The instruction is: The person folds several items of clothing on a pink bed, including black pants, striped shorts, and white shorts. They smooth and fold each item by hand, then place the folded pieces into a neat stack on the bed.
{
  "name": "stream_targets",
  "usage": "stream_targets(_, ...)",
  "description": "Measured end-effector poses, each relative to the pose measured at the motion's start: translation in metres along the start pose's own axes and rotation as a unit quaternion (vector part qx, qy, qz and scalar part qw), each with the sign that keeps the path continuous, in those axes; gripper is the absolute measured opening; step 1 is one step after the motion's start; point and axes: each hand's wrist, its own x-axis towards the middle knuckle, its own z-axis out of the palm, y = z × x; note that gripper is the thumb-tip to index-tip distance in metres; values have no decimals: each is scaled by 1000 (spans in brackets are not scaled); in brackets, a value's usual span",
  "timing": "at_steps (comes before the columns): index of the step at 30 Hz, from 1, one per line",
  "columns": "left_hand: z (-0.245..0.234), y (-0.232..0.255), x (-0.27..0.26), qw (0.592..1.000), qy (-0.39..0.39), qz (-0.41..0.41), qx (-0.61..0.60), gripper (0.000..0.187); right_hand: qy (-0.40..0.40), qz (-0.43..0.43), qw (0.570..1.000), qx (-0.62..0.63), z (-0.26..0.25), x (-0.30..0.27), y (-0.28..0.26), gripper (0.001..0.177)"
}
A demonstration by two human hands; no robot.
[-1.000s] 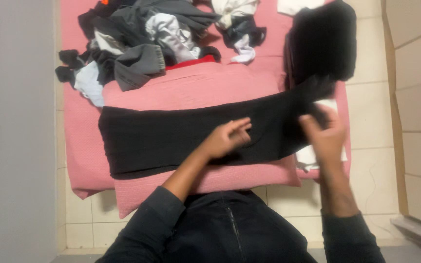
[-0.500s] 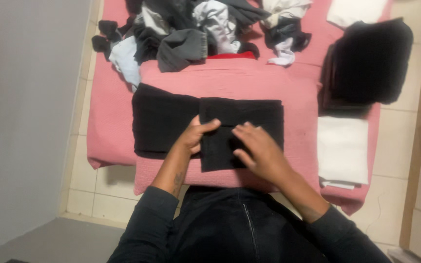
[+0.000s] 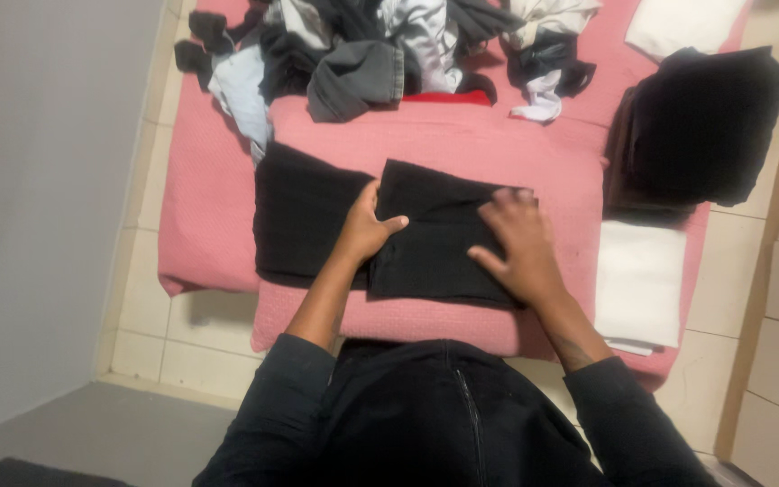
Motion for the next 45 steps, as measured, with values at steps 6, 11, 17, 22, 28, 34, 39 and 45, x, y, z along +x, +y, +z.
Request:
stream_targets(6,11,36,-50,909,100,182,360,79,-25,418,857,299,-7,-17,42,61)
stream_targets(11,57,47,-88,903,-125,263,317,97,-97,410,713,560,-9,-5,56,43)
stream_targets(17,72,28,-112,896,-29,246,368,100,-43,250,653,713,-37,12,12,53)
stream_targets(22,64,-4,-107,914,137,267,273,58,-86,161,684,706,-59,34,-46,60)
stream_targets(28,64,-28,-116,925,220,238,-197,66,-172,127,698,683,-42,91,-102,56)
stream_targets(34,28,-68,-83,685,216,-163,-676,44,-231,-55,794,560,24,162,-123,61)
stream_targets(39,7,-89,-92,751,109,-59,-649,48,-148,-132,921,335,78,205,-88,76)
stream_targets(45,6,-66,-99,769,157,-103,-612,51,-295,-19,942,159,92,192,-67,67)
